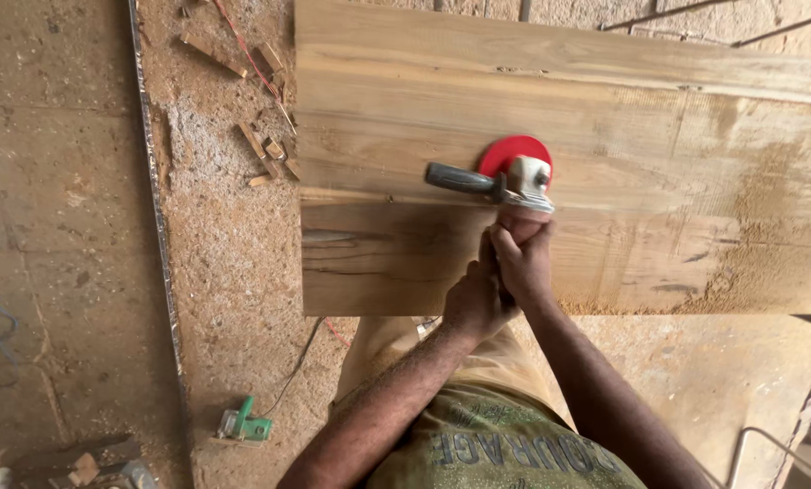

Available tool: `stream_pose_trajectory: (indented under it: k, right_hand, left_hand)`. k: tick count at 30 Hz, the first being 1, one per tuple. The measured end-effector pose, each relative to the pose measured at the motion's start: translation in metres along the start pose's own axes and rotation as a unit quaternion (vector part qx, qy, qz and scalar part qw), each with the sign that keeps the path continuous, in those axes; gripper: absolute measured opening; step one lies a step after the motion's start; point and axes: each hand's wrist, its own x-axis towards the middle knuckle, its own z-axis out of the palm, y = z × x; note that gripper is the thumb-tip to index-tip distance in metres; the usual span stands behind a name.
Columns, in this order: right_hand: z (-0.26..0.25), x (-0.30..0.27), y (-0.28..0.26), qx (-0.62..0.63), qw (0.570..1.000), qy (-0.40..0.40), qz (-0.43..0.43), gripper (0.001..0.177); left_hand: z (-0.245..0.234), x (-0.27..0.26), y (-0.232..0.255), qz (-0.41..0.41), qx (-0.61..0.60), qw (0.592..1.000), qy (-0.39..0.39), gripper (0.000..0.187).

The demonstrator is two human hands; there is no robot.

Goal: The person uses a handheld angle grinder with a sanding disc to smooth the surface of a large wooden plank. They move the tool back and forth across the wood, generating sawdust, and continue sanding different sections of the plank throughout the clip.

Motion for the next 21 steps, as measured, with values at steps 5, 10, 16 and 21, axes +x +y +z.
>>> stream_pose_trajectory:
  k: [5,10,16,21]
  right_hand:
    - [0.070,0.007,-0.045,-0.149,0.984,-0.095,-0.003,0.098]
    - [0.096,0.018,-0.085,-0.186,0.965,-0.167,-0.080,0.091]
    - [0.020,0.037,-0.065,-0.166,0.982,-0.093,-0.014,0.087]
    - [-0.060,0.054,-0.019,-0.119,0.991,-0.057,-0.035,0.076]
  left_hand:
    - [-0.017,0.002,-0.050,0.038,-0.086,0.980,0.177,0.103]
    - [-0.044,0.011,-0.053,0.074,-0.146,0.940,0.298,0.090]
    - [-0.012,0.032,0.011,0.088,-0.017,0.966,0.241,0.089]
    - [0.047,0.047,0.068,0.095,-0.123,0.964,0.214,0.095]
